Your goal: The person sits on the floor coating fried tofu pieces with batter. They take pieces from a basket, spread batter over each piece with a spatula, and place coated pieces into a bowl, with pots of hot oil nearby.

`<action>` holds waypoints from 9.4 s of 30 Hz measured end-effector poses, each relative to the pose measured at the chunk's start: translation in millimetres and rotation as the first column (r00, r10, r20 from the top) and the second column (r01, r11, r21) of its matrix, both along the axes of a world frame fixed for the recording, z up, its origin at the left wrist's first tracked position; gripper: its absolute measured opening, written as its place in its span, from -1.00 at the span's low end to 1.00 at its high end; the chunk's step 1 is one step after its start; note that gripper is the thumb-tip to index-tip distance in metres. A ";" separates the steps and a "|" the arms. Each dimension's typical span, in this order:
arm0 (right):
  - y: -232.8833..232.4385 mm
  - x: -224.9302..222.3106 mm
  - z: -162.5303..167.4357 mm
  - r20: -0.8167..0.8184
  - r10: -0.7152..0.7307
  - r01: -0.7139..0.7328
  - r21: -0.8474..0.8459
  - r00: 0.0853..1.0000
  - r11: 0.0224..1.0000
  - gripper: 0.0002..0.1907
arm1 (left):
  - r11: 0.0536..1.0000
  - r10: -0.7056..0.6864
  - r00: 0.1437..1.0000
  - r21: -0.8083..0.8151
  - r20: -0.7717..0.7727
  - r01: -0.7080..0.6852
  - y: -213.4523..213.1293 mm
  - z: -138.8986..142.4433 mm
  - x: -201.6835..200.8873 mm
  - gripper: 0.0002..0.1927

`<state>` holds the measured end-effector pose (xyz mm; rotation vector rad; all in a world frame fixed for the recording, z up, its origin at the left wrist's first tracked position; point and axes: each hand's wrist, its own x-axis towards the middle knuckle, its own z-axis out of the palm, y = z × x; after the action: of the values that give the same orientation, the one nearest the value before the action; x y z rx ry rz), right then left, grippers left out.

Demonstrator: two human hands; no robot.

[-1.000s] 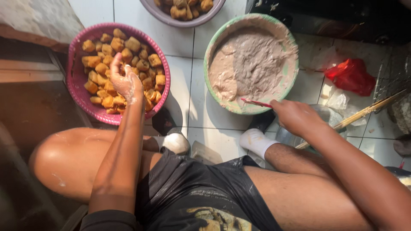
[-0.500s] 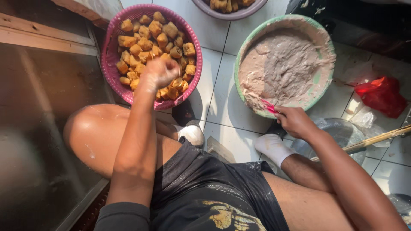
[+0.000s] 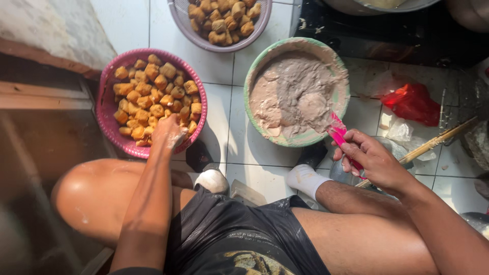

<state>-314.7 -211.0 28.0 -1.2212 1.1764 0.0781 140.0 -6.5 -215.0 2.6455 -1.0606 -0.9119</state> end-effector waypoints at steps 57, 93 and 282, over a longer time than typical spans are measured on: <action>41.6 40.4 62.6 -0.143 0.171 -0.165 -0.979 0.975 0.119 -0.77 | 0.556 -0.512 0.481 -0.701 -0.712 -0.446 -56.1 252.1 -197.3 -0.30; 8.4 11.6 88.1 0.579 -0.321 0.549 -0.272 0.750 0.790 -0.77 | 0.716 0.134 0.276 -0.100 -0.952 -0.691 -229.5 88.9 -228.9 -0.52; 30.2 9.0 2.3 0.544 -0.553 0.509 0.247 0.631 0.824 -0.66 | 0.761 0.308 0.949 -0.617 0.072 -0.200 -9.4 -26.4 -11.9 -0.74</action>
<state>-305.7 -180.9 30.3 -0.6935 0.9051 -0.6765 128.1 -15.9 -241.4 2.2524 -0.8070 -0.2233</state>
